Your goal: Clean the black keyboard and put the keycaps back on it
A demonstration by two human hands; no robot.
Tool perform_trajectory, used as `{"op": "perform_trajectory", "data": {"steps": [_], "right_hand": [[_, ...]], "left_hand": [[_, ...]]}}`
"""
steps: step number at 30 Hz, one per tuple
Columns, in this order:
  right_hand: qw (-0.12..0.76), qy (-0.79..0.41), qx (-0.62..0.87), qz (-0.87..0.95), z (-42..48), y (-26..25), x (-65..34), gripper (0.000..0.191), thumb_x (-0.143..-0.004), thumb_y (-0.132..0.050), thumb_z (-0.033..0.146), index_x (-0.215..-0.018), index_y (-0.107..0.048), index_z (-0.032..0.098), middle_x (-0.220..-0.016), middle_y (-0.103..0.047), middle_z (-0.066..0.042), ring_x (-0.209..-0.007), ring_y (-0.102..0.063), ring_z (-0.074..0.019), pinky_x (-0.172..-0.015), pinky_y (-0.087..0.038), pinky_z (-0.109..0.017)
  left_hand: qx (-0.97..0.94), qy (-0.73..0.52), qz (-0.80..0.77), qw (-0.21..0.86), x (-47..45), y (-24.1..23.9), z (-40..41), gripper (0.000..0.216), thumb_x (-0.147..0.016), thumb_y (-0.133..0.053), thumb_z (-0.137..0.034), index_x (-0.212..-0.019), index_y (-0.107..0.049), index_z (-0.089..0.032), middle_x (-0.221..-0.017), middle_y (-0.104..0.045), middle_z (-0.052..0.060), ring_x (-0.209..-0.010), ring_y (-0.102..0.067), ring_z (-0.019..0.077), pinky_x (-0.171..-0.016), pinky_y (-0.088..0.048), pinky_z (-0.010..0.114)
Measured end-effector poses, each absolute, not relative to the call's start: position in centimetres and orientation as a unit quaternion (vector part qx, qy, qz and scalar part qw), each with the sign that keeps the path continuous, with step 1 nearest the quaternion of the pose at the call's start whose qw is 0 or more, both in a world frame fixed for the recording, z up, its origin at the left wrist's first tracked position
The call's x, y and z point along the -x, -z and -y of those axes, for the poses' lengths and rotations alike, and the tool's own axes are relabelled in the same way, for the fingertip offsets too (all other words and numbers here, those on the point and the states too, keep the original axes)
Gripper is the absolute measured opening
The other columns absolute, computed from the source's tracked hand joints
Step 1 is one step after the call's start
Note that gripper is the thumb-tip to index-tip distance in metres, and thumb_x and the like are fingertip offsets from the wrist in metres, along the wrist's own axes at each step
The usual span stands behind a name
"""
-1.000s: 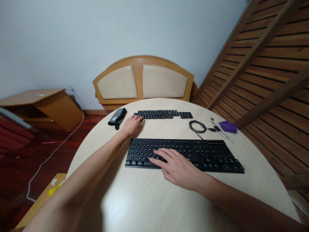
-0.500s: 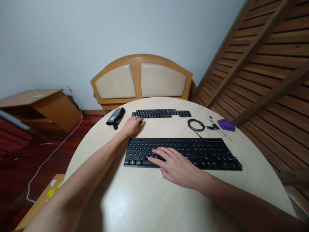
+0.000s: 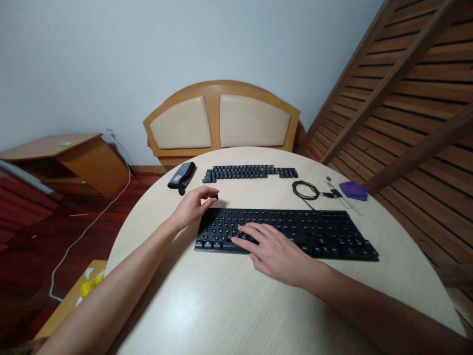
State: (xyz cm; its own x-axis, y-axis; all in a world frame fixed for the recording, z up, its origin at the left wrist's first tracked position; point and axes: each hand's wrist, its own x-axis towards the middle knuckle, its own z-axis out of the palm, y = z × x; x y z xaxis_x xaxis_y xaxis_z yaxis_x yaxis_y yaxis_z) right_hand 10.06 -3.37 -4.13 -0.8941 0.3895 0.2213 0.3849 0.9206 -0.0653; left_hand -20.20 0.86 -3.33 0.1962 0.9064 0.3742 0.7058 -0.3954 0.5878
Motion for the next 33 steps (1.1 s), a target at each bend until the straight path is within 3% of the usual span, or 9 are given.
{"op": "perform_trajectory", "data": {"steps": [10,33], "right_hand": [[0.12,0.005,0.201,0.972,3.2,4.4,-9.9,0.051,-0.094,-0.055,0.017,-0.145,-0.052,0.023,-0.149,-0.054,-0.013,-0.137,-0.047,-0.03,-0.113,-0.041,-0.05],[0.126,0.003,0.195,0.973,3.1,4.4,-10.1,0.05,-0.095,-0.055,0.017,-0.145,-0.052,0.022,-0.148,-0.054,-0.014,-0.137,-0.047,-0.03,-0.112,-0.042,-0.051]], "left_hand": [[-0.792,-0.26,-0.461,0.303,19.0,1.5,3.4,0.017,-0.091,-0.065,-0.026,-0.104,-0.072,-0.018,-0.103,-0.075,0.006,-0.09,-0.071,0.0174,-0.084,-0.058,0.032],[-0.848,-0.199,-0.415,0.262,18.2,1.2,3.9,0.018,-0.092,-0.067,-0.027,-0.107,-0.071,-0.02,-0.105,-0.075,0.007,-0.096,-0.069,0.0203,-0.088,-0.054,0.037]]}}
